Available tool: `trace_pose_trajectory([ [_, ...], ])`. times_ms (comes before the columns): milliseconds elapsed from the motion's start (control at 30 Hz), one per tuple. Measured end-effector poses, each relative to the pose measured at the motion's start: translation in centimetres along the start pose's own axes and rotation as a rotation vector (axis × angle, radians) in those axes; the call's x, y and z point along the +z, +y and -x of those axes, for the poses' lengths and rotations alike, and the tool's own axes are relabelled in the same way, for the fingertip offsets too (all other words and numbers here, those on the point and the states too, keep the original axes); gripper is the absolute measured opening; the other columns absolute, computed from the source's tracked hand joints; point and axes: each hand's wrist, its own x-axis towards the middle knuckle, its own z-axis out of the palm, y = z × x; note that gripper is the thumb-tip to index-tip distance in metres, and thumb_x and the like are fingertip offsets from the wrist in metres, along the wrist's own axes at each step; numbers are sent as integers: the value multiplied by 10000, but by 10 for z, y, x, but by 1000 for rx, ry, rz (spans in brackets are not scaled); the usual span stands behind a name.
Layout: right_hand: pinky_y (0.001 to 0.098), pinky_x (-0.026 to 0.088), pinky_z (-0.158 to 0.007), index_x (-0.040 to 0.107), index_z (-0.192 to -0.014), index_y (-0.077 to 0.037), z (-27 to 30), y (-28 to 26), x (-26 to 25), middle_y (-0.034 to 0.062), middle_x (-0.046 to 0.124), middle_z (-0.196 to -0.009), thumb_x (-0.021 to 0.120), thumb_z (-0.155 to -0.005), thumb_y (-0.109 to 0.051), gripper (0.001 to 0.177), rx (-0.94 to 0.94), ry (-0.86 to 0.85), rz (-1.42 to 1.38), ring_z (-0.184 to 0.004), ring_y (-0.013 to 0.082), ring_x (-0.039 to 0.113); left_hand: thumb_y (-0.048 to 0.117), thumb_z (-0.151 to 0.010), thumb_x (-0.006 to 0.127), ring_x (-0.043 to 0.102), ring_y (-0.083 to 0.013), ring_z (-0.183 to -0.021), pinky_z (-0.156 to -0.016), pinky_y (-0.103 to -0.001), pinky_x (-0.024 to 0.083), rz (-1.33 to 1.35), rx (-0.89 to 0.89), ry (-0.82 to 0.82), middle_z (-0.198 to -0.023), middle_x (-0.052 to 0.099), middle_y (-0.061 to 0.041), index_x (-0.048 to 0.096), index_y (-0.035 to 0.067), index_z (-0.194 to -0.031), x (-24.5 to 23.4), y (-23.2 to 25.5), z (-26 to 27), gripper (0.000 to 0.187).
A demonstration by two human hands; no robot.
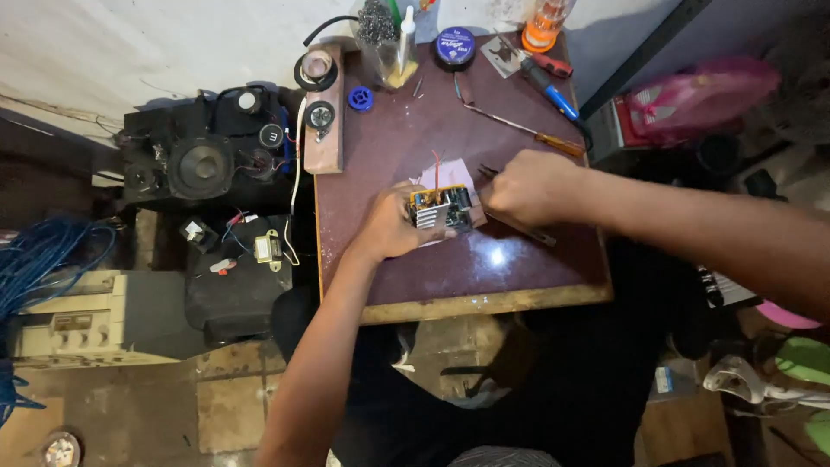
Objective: The person uses a screwdriver to loosen screws on a small electronic device, then uses pliers to manipulate wires and components. They turn the device over to inspect the circuit board and continue adjusting internal parts.
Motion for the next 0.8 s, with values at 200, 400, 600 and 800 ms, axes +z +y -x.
trace_pose_trajectory([
  [200, 515, 609, -716, 649, -855, -193, -8, 18, -16, 13, 758, -799, 432, -905, -412, 312, -49, -98, 2, -773, 290, 767, 182, -551, 958, 650, -335, -699, -629, -366, 501, 34, 0, -3, -740, 630, -144, 714, 101, -810, -4, 14, -2, 366],
  [400, 508, 604, -684, 648, -916, -255, -18, 35, -11, 5, 759, -796, 414, -948, -436, 298, -148, -40, -49, -746, 297, 766, 190, -558, 976, 641, -320, -700, -632, -365, 492, 29, 25, -29, -740, 619, -134, 716, 97, -825, -10, 14, -3, 384],
  [600, 518, 587, -641, 636, -868, -211, -24, 43, -10, 28, 740, -761, 383, -1000, -460, 378, -220, -17, -86, -726, 329, 755, 190, -553, 982, 640, -324, -691, -635, -370, 497, 42, 2, -38, -732, 624, -141, 724, 78, -842, -7, 17, -5, 404],
  [800, 476, 576, -594, 620, -837, -213, -27, 48, -8, 9, 712, -697, 355, -1012, -487, 420, -286, 28, -28, -670, 300, 749, 175, -568, 977, 619, -299, -687, -646, -356, 486, 46, 16, -50, -721, 605, -124, 723, 69, -839, -9, 15, -4, 387],
])
